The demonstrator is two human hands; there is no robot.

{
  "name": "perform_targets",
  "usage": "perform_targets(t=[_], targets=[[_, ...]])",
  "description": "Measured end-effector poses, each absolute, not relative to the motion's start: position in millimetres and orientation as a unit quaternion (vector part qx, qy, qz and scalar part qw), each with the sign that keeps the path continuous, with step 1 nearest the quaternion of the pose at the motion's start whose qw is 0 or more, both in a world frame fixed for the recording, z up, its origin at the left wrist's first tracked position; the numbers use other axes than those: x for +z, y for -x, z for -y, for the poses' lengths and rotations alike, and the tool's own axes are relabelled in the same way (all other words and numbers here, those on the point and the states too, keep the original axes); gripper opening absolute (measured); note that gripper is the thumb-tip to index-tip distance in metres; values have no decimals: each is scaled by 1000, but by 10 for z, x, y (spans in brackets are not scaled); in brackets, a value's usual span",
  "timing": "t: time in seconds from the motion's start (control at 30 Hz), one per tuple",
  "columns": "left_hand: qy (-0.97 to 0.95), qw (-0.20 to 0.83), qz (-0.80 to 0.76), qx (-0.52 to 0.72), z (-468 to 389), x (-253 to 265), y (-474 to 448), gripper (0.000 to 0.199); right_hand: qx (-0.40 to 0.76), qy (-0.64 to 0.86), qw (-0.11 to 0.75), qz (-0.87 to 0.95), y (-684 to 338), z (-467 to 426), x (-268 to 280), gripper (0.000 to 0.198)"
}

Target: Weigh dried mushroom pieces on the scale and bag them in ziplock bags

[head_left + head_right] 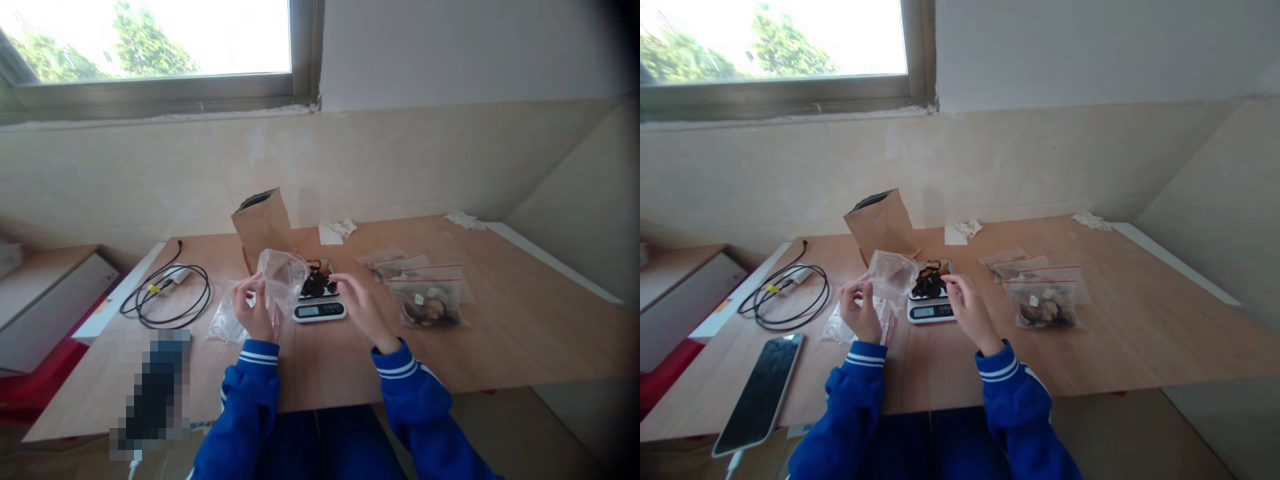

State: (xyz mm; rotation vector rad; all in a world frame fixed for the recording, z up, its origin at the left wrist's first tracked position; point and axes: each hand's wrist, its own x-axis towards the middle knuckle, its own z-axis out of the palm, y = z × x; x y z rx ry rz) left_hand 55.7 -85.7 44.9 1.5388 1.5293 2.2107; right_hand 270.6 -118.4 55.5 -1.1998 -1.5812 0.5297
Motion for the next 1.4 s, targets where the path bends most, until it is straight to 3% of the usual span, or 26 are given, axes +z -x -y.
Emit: perform_targets(t=[0.1, 0.23, 0.47, 0.57, 0.77, 0.93, 1.1, 1.3, 1.4], targets=[[-487, 38, -508, 709, 780, 252, -576, 23, 135, 520, 466, 703, -2771, 1055, 366, 25], [-492, 65, -496, 713, 753, 61, -577, 25, 106, 539, 400, 733, -2775, 933, 129, 23], [-474, 117, -490, 722, 794, 45, -570, 32, 111, 551, 396, 726, -2749, 941, 107, 14], [-474, 146, -479, 724, 810, 48, -585, 33, 128, 554, 430, 702, -2713, 969, 282, 12], [-522, 152, -455, 706, 823, -6, -604, 32, 218, 488, 585, 610, -2363, 955, 859, 18], [-549, 147, -450, 689, 850, 16, -608, 32, 243, 453, 552, 656, -2162, 905, 1049, 25], [-535, 142, -470, 687, 882, 84, -602, 31, 164, 488, 551, 657, -2278, 834, 683, 30], [-526, 141, -476, 691, 873, 73, -596, 29, 99, 509, 438, 734, -2341, 753, 66, 34], [-522, 141, -473, 696, 860, 54, -588, 29, 89, 506, 425, 745, -2335, 733, -72, 35]])
